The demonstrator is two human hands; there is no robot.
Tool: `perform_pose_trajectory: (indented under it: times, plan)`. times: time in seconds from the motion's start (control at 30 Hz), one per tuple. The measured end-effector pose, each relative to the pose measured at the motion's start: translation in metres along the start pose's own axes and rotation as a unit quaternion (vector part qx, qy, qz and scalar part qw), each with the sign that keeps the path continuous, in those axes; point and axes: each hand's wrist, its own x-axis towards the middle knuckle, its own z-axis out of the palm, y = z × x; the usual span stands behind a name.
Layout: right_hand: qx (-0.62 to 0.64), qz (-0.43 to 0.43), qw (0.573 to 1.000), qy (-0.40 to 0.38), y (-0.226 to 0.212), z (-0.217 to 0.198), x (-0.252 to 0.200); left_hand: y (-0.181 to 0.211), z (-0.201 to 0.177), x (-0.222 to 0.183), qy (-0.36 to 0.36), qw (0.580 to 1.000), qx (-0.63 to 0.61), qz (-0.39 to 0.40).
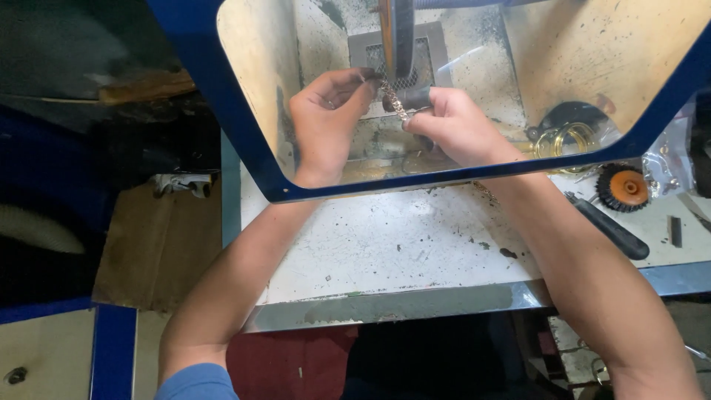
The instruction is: Polishing a gold chain and other jewelry items using a bench-top polishing machine.
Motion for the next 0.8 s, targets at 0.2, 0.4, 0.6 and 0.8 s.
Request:
perform_pose_trajectory:
  times: [0.2,0.4,0.6,0.8]
  plan:
    - [0.220,-0.121,0.968,0.018,0.014,-0.003,0.008,0.006,0.005,0.001,0.028,0.998,-0.047,-0.043]
    - [0.294,-0.098,0.951,0.011,0.012,0.000,0.009,0.008,0.007,0.001,0.035,0.977,-0.170,-0.124]
    - [0.273,-0.095,0.957,0.030,0.018,0.002,0.014,0.004,0.001,0.002,0.032,0.977,-0.179,-0.108]
    - [0.195,-0.113,0.974,-0.015,0.023,0.002,0.014,0.001,-0.007,0.005,0.022,0.980,-0.164,-0.111]
